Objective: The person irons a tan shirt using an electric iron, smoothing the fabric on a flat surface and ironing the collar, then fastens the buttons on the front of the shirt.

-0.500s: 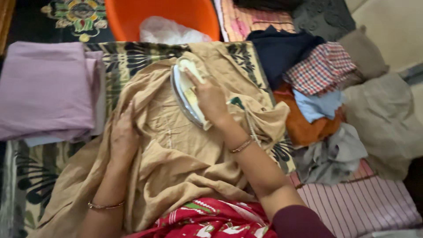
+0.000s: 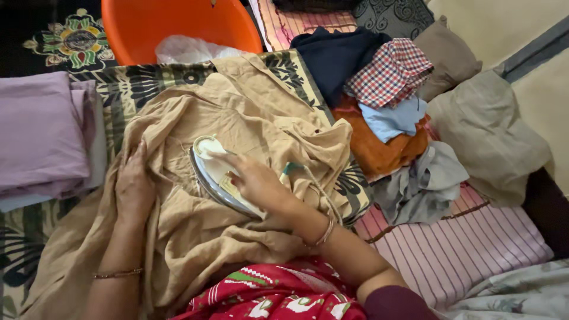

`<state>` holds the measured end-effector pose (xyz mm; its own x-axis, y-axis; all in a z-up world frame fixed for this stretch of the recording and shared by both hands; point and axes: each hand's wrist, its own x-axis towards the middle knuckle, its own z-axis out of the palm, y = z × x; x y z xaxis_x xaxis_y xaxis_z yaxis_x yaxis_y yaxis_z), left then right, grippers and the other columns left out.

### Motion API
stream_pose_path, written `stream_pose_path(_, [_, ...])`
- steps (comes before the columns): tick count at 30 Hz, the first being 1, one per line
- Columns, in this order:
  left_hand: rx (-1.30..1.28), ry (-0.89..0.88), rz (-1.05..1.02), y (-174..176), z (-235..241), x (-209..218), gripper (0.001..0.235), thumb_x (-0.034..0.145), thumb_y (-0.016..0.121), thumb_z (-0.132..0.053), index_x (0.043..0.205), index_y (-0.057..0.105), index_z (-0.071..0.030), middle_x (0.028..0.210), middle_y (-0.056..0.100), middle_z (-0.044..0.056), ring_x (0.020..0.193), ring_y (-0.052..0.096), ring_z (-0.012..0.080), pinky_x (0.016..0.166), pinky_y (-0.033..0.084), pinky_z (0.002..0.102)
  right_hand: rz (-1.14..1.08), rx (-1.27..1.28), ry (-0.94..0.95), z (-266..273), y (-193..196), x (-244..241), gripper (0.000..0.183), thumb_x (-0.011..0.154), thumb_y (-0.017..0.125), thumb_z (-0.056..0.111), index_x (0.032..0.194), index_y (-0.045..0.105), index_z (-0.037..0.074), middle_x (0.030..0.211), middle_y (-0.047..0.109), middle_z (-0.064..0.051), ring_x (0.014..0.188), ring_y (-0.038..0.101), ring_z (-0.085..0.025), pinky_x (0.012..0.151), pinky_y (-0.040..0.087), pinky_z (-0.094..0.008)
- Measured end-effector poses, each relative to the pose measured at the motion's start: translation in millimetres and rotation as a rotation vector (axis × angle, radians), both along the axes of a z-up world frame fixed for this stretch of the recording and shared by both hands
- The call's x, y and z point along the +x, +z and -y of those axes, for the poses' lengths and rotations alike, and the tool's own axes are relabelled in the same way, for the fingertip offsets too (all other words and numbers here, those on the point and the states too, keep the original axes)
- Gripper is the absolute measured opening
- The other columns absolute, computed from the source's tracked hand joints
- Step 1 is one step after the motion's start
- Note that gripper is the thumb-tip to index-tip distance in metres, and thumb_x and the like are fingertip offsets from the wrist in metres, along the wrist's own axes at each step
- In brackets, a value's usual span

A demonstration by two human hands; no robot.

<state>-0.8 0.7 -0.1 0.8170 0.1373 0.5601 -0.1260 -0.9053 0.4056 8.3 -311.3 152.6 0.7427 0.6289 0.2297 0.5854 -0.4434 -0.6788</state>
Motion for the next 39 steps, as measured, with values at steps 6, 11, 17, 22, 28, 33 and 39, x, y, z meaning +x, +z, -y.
stream_pose_path(6, [-0.038,-0.019,0.04,3.5,-1.0,-3.2,0.062,0.094,0.046,0.011,0.155,0.05,-0.003,0.14,0.063,0.025,0.129,0.061,0.0391,0.11,0.047,0.043,-0.419,0.587,0.003,32.9,-7.1,10.3,0.07,0.09,0.072,0.001,0.151,0.042,0.015,0.123,0.067,-0.015,0.105,0.069,-0.022,0.085,0.057,-0.034])
stream_pose_path(11, [-0.092,0.018,-0.036,32.2,6.1,-14.9,0.063,0.089,0.059,-0.003,0.152,0.054,-0.01,0.129,0.067,0.022,0.121,0.062,0.0373,0.107,0.042,0.049,-0.189,0.586,-0.344,134.4,33.2,0.6,0.034,0.093,0.073,0.004,0.126,0.065,0.001,0.103,0.068,-0.004,0.083,0.063,-0.009,0.072,0.053,-0.028])
stream_pose_path(17, [0.116,0.019,-0.042,73.4,45.6,29.5,0.048,0.092,0.067,-0.014,0.139,0.061,-0.012,0.139,0.064,0.014,0.129,0.057,0.0324,0.114,0.035,0.053,0.203,0.571,-0.605,219.9,53.6,-27.5,0.02,0.099,0.069,0.011,0.115,0.067,-0.001,0.086,0.063,-0.001,0.067,0.05,-0.006,0.06,0.038,-0.021])
stream_pose_path(22, [0.145,-0.193,-0.109,54.7,101.5,126.9,0.061,0.089,0.069,-0.018,0.147,0.052,-0.008,0.156,0.045,0.018,0.147,0.035,0.0364,0.118,0.026,0.055,0.242,0.76,-0.71,257.7,5.5,-23.4,0.015,0.1,0.064,0.006,0.114,0.063,-0.002,0.085,0.061,-0.002,0.066,0.05,-0.006,0.06,0.038,-0.022])
stream_pose_path(28, [0.372,-0.231,-0.163,22.6,138.9,218.9,0.084,0.073,0.07,-0.005,0.153,0.047,-0.008,0.163,0.034,0.018,0.152,0.027,0.0323,0.118,0.019,0.062,0.182,1.028,-0.635,284.5,-55.2,-7.9,0.015,0.098,0.059,0.001,0.113,0.061,0.0,0.09,0.064,-0.004,0.07,0.054,-0.007,0.063,0.041,-0.022])
stream_pose_path(33, [0.462,-0.266,-0.206,37.3,138.1,218.0,0.033,0.078,0.071,-0.013,0.11,0.062,-0.011,0.13,0.059,0.013,0.145,0.042,0.0297,0.119,0.019,0.065,0.101,1.072,-0.654,286.3,-82.3,0.0,0.015,0.097,0.059,-0.001,0.111,0.062,-0.001,0.087,0.062,-0.003,0.068,0.054,-0.007,0.061,0.042,-0.023])
stream_pose_path(39, [0.464,-0.112,0.043,137.7,102.4,153.1,0.009,0.099,0.061,-0.012,0.107,0.06,-0.009,0.085,0.069,0.011,0.08,0.071,0.0339,0.077,0.054,0.047,0.08,1.152,-0.597,275.7,-91.7,5.8,0.014,0.097,0.061,0.002,0.11,0.063,-0.002,0.085,0.062,-0.004,0.066,0.053,-0.009,0.061,0.041,-0.024])
